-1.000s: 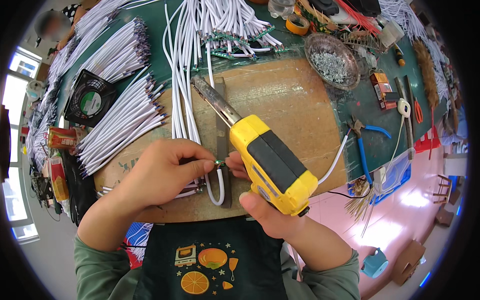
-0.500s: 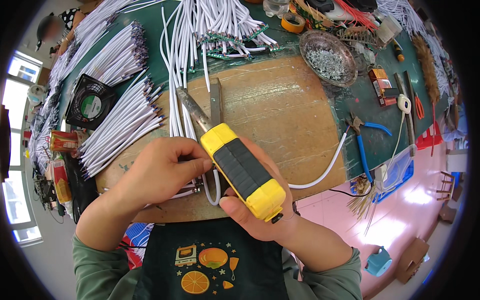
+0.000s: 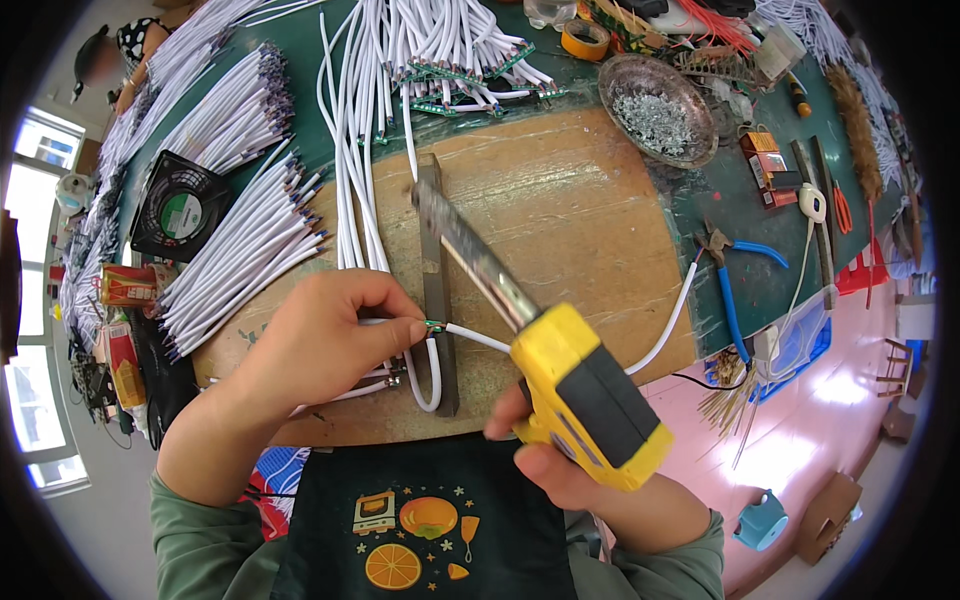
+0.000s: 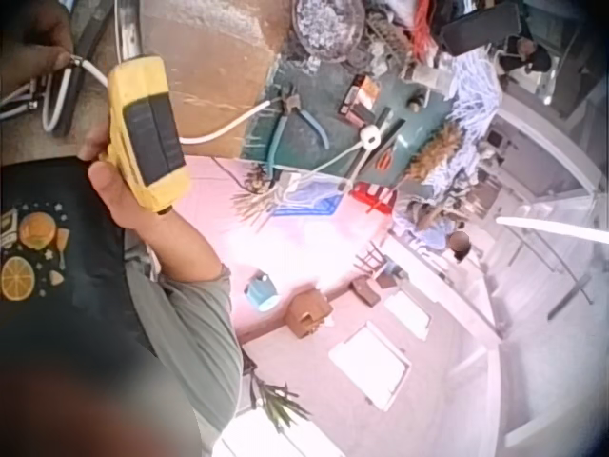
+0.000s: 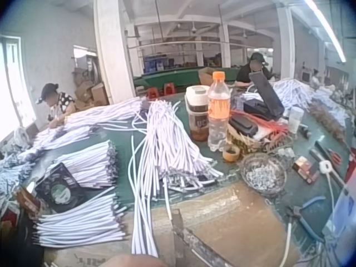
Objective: The person solders electronic component blocks onto wire bundles using a handheld soldering gun and solder wire.
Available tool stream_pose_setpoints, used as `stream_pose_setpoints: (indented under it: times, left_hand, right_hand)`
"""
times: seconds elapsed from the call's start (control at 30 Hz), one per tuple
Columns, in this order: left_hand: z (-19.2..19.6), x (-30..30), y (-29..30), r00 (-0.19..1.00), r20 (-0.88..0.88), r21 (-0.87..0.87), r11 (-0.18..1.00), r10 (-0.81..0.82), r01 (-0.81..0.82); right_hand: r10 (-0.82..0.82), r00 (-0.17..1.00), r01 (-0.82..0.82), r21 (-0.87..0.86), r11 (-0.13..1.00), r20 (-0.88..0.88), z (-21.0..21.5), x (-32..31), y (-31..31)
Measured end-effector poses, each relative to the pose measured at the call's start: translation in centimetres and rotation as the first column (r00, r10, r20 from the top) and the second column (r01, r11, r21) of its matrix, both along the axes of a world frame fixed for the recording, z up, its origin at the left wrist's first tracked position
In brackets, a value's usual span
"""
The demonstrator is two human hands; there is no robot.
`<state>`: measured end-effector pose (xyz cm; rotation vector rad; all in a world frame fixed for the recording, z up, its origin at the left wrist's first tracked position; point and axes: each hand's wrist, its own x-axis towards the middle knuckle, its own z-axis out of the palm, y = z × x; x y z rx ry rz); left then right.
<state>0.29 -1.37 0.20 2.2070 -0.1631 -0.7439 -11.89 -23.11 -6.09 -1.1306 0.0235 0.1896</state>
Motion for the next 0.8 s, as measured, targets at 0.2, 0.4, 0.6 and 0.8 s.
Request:
stream_pose_setpoints:
  times: [0.2,0.4,0.6,0.8]
  left_hand:
    - [0.2,0.7,-0.1,0.994,-0.112,-0.014,1.0,0.012,-0.014]
    - [0.3,0.8,-0.3,0.981,-0.186,-0.025,0.998,0.051,-0.057]
    - [0.2,0.7,-0.4,0.985,-0.166,-0.014,0.998,0.054,-0.057]
    - [0.0,0.5,-0.3,0.991,-0.131,-0.037,0.998,0.037,-0.042]
  right_hand:
    - [0.024,1.0,-0.023,0.077,0.997,-0.013,-0.6,-3.7,-1.8]
    - [0.034,0.996,-0.025,0.104,0.994,-0.081,-2.0,-6.1,-2.4]
    - [0.023,0.994,-0.015,0.072,0.997,-0.11,-2.3,-6.6,-2.2]
    - [-0.006,0.984,0.024,0.1,0.995,-0.181,-2.2,-6.6,-2.0]
